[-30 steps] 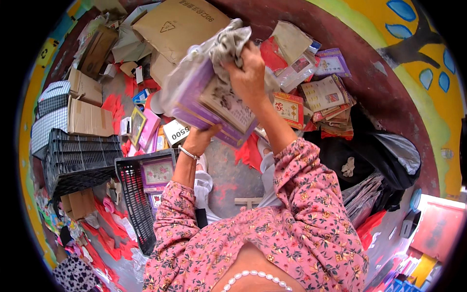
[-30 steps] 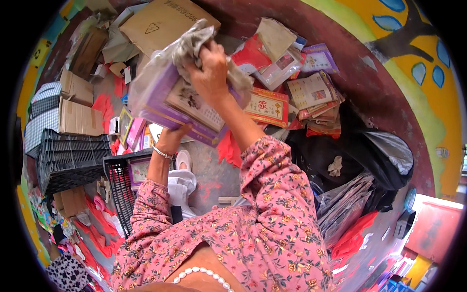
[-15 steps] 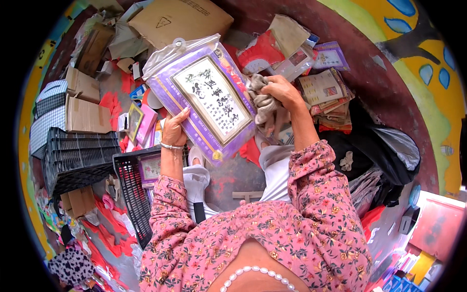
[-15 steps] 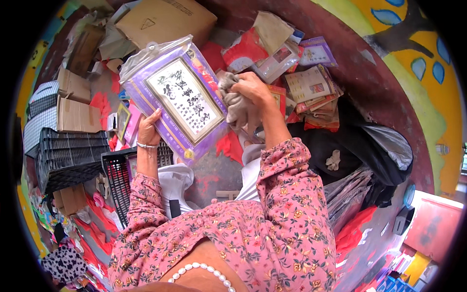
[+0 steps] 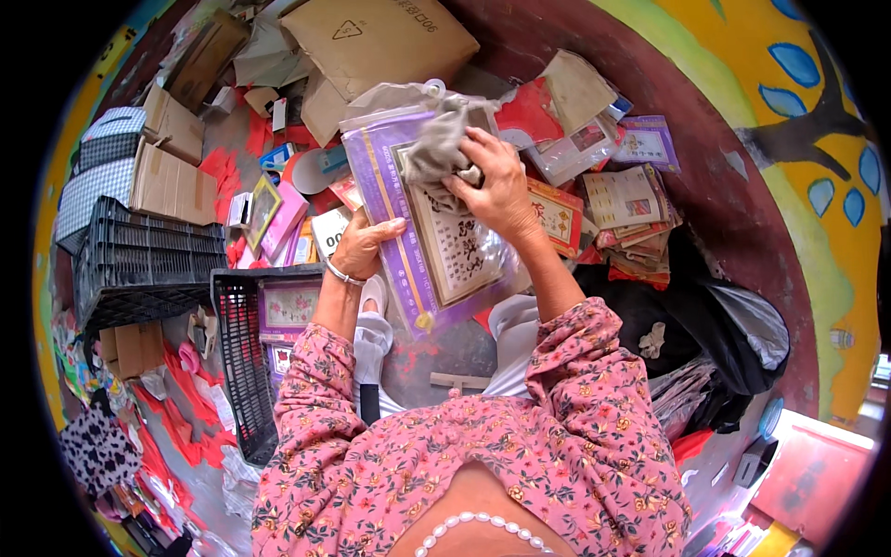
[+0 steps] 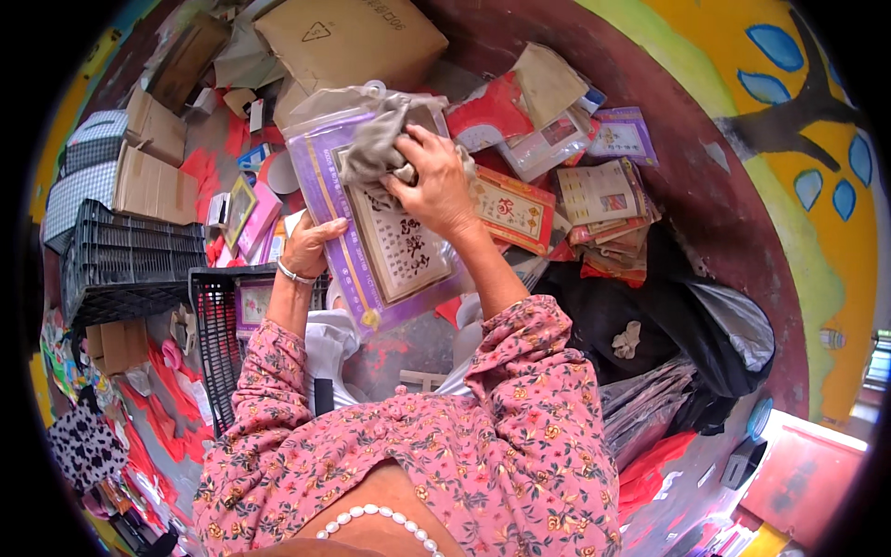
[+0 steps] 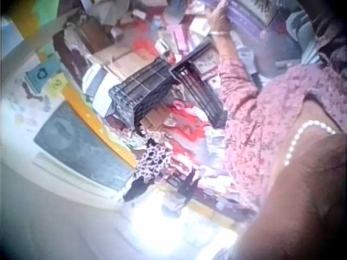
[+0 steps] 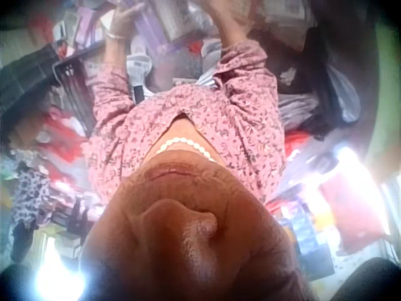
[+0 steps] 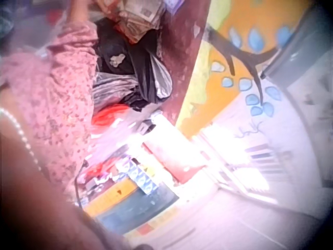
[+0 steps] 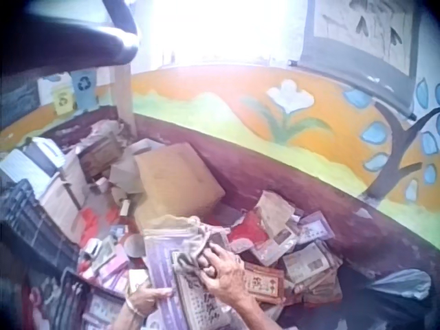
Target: The person sits on the floor and wipes the plastic packaging of several purple and red items with a cloth. They handle the items one at a time, wiping the front and back surfaces before placing them into a black plastic crate.
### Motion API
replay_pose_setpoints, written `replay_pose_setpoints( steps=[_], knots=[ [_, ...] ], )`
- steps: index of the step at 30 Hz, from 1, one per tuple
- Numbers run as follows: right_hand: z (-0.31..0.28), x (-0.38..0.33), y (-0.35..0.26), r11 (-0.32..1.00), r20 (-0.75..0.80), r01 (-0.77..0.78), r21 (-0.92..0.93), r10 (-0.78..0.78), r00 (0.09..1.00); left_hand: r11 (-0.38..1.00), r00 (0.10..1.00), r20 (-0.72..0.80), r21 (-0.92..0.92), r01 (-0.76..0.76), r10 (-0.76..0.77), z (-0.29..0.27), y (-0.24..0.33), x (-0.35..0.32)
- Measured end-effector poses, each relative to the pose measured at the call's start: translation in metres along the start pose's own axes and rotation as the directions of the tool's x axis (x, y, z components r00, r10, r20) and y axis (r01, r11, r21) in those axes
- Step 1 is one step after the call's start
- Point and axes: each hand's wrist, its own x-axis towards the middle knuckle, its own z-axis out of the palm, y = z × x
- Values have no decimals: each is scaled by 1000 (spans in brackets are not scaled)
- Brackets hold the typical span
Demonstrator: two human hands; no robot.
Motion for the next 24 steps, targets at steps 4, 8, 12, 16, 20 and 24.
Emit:
replay_pose_setpoints(
  steps=[4,8,12,16,20,24],
  knots=[
    [3,-5,33,939,-140,-340,54,344,928,997,999,30,76,21,-24,4,9,-10],
    [2,2,40,807,-120,-546,226,579,806,989,995,68,135,58,-67,1,5,-5],
    [36,-1,-27,843,-6,-346,413,383,924,953,992,102,300,40,-74,8,-10,3],
    [40,9,-51,979,24,64,195,-70,997,928,999,14,369,-49,47,9,-11,4],
    [42,6,5,975,0,-219,-36,219,976,984,1000,-19,180,-14,17,2,-4,0],
    [5,-6,67,862,-190,-452,-231,415,890,994,1000,-24,106,-10,13,-3,-2,9]
  ],
)
